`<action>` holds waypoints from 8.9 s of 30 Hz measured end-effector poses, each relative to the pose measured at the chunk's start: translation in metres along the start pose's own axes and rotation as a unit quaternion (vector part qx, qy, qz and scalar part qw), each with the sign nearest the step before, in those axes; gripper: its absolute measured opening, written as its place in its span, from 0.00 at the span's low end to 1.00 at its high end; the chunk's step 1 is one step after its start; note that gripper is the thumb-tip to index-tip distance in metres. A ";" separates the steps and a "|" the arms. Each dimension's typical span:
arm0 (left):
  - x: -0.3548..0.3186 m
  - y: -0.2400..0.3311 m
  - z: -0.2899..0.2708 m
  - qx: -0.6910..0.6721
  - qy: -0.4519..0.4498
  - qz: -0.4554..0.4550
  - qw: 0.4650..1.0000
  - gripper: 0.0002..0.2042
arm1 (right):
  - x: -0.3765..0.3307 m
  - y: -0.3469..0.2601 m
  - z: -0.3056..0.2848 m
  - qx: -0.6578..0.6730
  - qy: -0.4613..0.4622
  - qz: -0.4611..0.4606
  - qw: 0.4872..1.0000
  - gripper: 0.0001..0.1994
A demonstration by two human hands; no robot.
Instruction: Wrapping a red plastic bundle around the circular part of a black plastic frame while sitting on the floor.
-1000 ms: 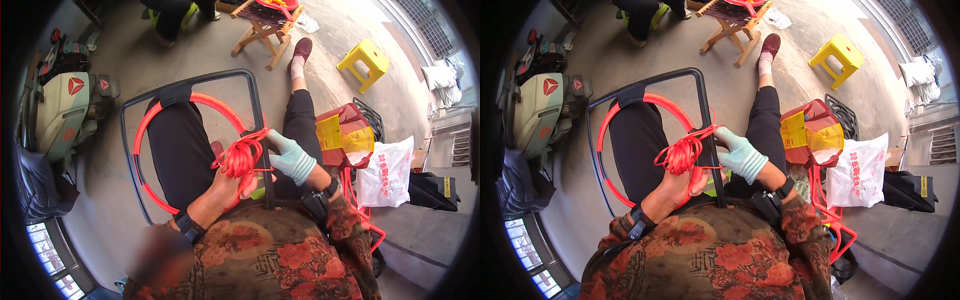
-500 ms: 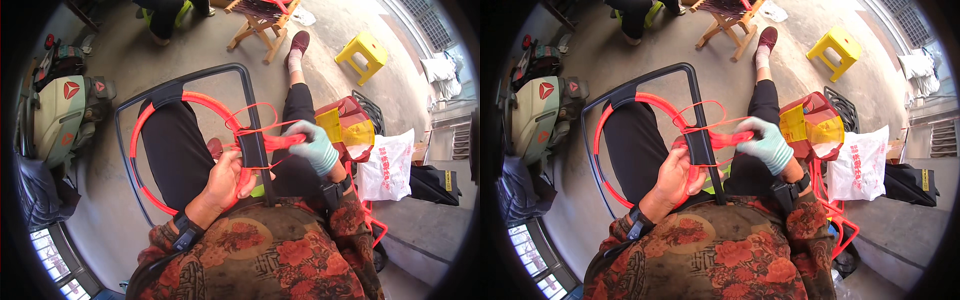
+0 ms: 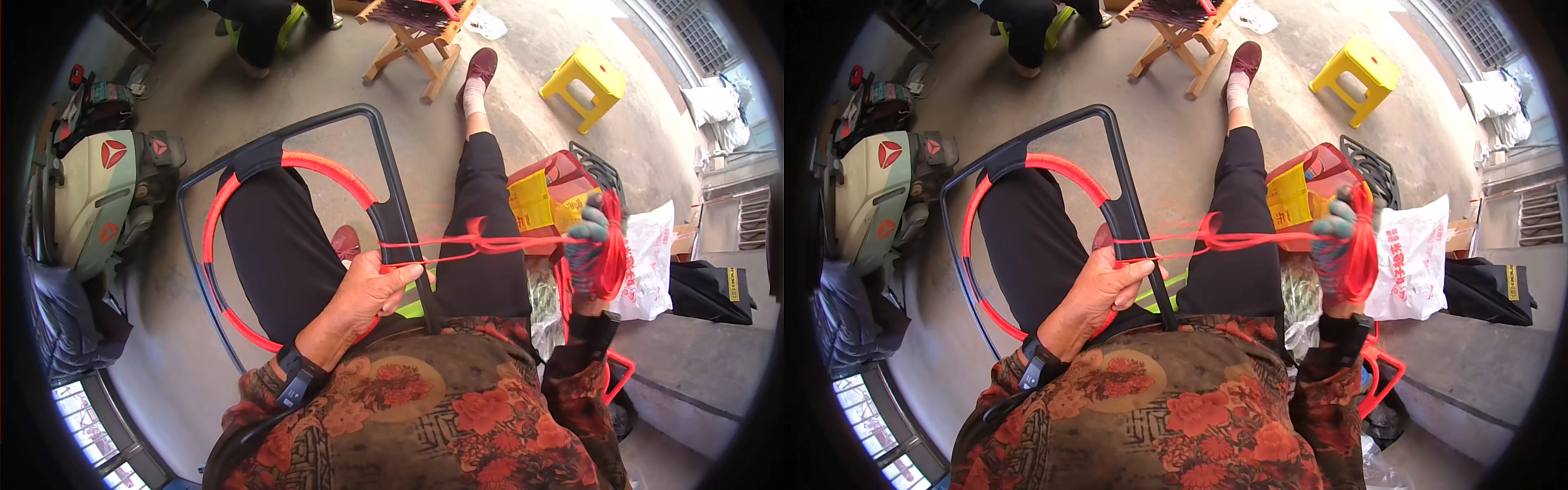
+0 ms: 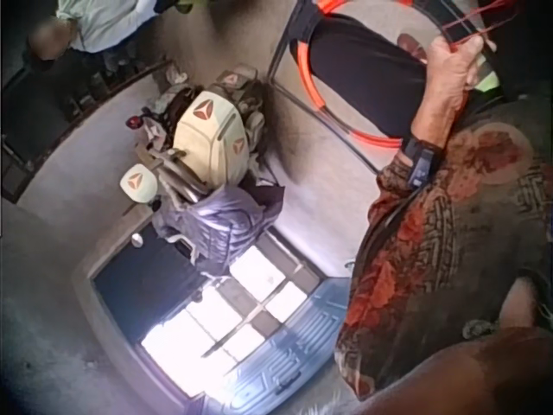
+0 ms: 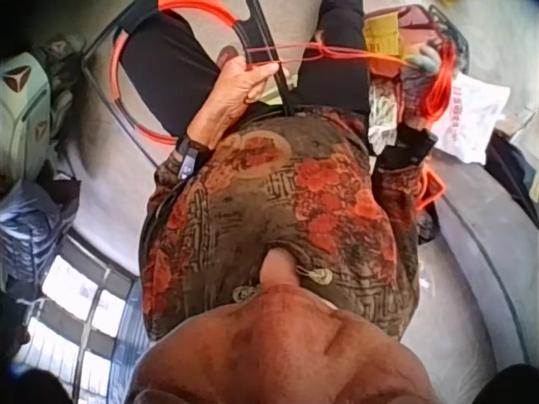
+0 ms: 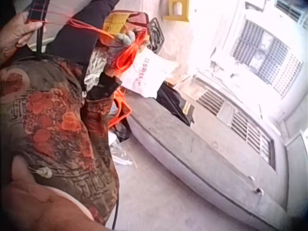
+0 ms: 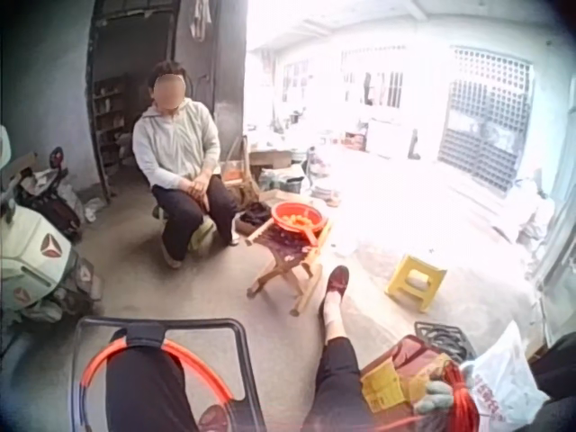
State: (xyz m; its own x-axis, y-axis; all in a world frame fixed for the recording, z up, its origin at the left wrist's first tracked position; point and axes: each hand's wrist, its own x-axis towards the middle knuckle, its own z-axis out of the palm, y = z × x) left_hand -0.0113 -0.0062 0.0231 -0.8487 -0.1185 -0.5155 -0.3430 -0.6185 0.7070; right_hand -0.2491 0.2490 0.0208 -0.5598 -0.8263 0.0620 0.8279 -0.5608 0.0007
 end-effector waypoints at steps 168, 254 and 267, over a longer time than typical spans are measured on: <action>0.013 0.006 0.003 0.111 0.065 0.016 0.992 0.11 | -0.077 -0.201 -0.157 -0.243 0.385 -0.326 0.829 0.18; -0.008 -0.012 -0.022 -0.060 0.118 0.150 0.980 0.04 | 0.040 0.115 -0.038 -0.202 0.147 0.072 0.966 0.13; -0.009 -0.015 -0.023 -0.101 0.068 0.117 0.986 0.05 | 0.046 0.094 -0.072 -0.344 0.213 0.088 0.910 0.15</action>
State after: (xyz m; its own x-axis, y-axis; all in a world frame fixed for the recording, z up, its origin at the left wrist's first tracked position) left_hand 0.0107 -0.0141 0.0058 -0.8281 -0.3707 -0.4204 -0.0463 -0.7023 0.7104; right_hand -0.1991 0.1548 -0.0481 -0.5046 -0.7691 -0.3923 0.7705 -0.1960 -0.6066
